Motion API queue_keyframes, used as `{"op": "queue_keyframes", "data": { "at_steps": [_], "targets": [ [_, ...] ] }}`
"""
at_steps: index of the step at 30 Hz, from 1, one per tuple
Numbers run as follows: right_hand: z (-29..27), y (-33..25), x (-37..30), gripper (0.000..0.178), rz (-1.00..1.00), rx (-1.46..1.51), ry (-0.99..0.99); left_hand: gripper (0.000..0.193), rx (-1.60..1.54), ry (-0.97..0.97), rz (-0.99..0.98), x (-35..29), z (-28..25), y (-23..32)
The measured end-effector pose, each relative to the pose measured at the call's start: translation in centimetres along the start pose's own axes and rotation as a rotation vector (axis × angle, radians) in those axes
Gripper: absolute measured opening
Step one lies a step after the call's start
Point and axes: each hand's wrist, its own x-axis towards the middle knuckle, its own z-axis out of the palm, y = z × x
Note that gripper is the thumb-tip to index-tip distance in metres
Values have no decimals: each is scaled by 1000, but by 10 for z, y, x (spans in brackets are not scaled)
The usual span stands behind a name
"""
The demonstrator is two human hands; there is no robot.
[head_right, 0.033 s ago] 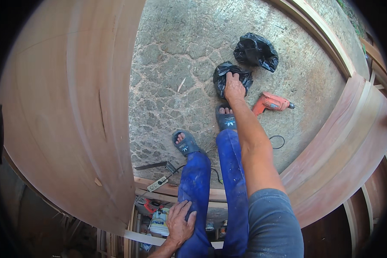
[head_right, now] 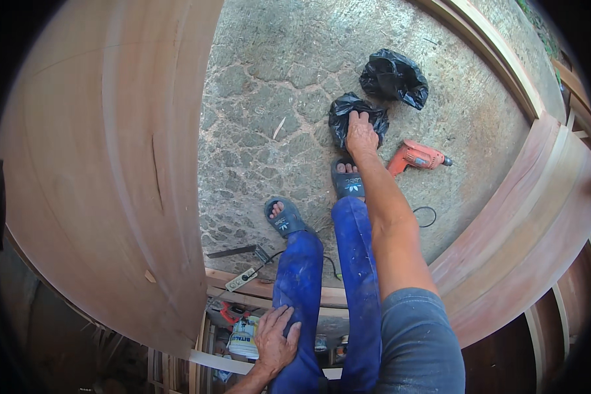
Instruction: The person marks a wooden frame with a pencil, then uses a power drill to create pilot holes in the wood. They subsequently insert nails into the holes and hammer them flush with the surface to join the wooden pieces together.
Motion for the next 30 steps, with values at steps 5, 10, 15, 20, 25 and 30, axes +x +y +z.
{"op": "queue_keyframes", "data": {
  "at_steps": [5, 10, 15, 20, 25, 30],
  "targets": [
    [15, 2, -15, 24, 11, 17, -147, 39, -4, -34, -26, 1, 0, 4],
    [30, 15, -31, 23, 38, 136, -18, 37, -18, -16, -7, -1, 0, 5],
    [-9, 16, -46, 24, 368, 463, -170, 39, -7, -22, -32, -10, 4, 6],
    [-63, 18, -66, 26, 334, 472, -211, 39, -42, 24, -32, -20, 17, 2],
    [-100, 25, -70, 20, 583, 770, -528, 38, -54, 79, -32, -25, 34, 5],
    [-129, 39, -115, 15, 642, 855, -628, 39, -71, 76, -66, -34, 45, 11]
  ]
}}
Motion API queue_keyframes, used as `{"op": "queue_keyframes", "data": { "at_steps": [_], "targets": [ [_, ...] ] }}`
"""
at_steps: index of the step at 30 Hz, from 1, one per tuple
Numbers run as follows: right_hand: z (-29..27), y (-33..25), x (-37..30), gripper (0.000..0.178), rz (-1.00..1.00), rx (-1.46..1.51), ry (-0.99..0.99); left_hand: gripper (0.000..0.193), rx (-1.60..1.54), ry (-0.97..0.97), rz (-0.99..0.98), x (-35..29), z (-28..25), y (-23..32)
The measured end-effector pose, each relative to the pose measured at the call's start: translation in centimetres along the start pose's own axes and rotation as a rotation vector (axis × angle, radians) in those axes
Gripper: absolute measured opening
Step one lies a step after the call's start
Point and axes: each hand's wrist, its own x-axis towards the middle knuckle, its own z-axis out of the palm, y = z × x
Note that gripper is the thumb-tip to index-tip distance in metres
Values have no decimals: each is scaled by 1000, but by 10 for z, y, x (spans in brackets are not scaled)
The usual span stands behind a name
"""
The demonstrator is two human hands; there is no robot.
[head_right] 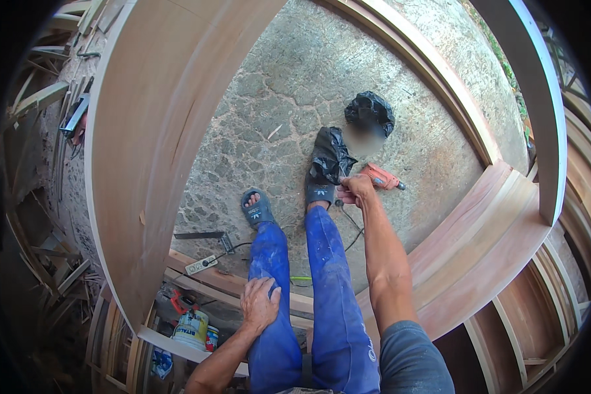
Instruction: The person marks a wooden frame with a pencil, then uses a power drill to create pilot holes in the wood. They subsequently insert nails into the holes and hammer them flush with the surface to join the wooden pieces together.
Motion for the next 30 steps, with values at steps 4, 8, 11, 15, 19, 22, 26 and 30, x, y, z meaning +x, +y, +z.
{"op": "queue_keyframes", "data": {
  "at_steps": [4, 8, 11, 15, 19, 22, 26, 30],
  "targets": [
    [-8, 24, -42, 14, -45, 260, -212, 37, 0, 8, -24, -1, 14, 4],
    [2, 36, -95, 14, -172, 452, -427, 39, -157, 68, 52, 20, 33, 6],
    [17, 44, -127, 18, -219, 417, -514, 44, -610, 140, 66, 46, 50, 20],
    [74, 67, -193, 26, -515, -465, -489, 45, -1580, 115, -47, 86, 34, 65],
    [62, 59, -169, 29, -605, -646, -665, 35, -1744, 372, -81, 93, 49, 54],
    [39, 49, -52, 30, -544, -114, -88, 26, -1709, 432, -303, 69, 67, 26],
    [28, 30, 83, 35, -1013, -825, 203, 25, -1684, 270, -399, 35, 117, 12],
    [57, 10, 148, 47, -1151, -1021, 391, 21, -1508, 172, -303, 24, 155, 14]
  ]
}}
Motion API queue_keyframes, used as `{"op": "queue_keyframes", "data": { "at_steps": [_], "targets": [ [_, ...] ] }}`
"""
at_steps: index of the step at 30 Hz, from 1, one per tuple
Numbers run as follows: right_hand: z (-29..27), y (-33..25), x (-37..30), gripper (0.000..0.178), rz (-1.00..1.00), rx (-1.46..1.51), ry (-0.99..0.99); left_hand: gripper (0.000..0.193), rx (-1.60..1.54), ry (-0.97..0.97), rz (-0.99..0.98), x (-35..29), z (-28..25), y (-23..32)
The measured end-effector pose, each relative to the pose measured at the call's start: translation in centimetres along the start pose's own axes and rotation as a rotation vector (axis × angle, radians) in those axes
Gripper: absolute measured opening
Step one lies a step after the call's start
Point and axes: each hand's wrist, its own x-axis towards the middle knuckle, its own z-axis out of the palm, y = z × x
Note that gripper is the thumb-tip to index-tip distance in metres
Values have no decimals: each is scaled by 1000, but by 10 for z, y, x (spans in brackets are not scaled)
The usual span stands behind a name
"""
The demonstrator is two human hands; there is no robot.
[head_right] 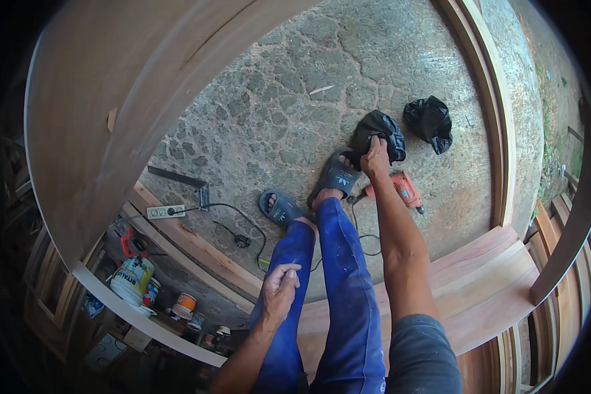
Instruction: The person marks a wooden frame with a pencil, then uses a power drill to create pilot holes in the wood. They subsequently insert nails into the holes and hammer them flush with the surface to join the wooden pieces together.
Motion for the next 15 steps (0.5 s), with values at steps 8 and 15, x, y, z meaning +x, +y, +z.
{"op": "queue_keyframes", "data": {
  "at_steps": [8, 15],
  "targets": [
    [21, 51, 48, 32, 221, -87, 67, 17, 111, -98, 144, 16, 10, 2],
    [73, 54, 47, 48, 568, 249, 39, 19, 33, -122, 38, 18, -7, 18]
  ]
}}
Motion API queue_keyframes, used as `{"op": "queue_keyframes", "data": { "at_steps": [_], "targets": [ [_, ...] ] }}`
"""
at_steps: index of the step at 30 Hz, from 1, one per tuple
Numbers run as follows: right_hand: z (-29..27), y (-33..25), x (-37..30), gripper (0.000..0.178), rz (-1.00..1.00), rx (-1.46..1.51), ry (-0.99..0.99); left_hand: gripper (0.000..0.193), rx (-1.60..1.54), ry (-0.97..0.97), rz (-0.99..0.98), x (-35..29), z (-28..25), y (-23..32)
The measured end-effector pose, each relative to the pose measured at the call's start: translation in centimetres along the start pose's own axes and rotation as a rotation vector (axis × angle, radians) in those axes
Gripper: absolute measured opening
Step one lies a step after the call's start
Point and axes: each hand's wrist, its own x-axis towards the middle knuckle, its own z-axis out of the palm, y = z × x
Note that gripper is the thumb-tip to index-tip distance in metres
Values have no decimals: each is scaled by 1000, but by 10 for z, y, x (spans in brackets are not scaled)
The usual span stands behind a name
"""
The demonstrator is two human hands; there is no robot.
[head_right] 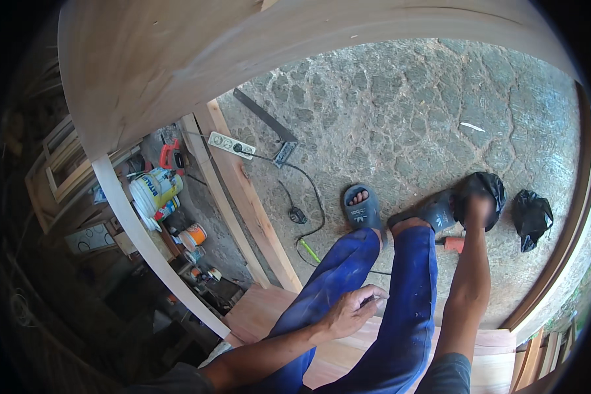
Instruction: The person marks a wooden frame with a pencil, then uses a power drill to create pilot holes in the wood. They subsequently insert nails into the holes and hammer them flush with the surface to join the wooden pieces together.
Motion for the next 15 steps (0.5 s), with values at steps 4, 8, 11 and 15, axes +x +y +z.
{"op": "queue_keyframes", "data": {
  "at_steps": [4, 8, 11, 15],
  "targets": [
    [-10, -16, -7, 36, -324, -767, -121, 20, -32, 14, 15, -1, 4, -4],
    [-53, -53, -20, 36, -494, -819, -55, 20, -49, 59, 146, 0, 8, -17],
    [-66, -49, -7, 28, -596, -651, 69, 20, -169, 64, 54, -1, 1, -14],
    [-129, -113, -67, 28, -761, -476, 206, 21, -335, 117, -15, -1, 2, -17]
  ]
}}
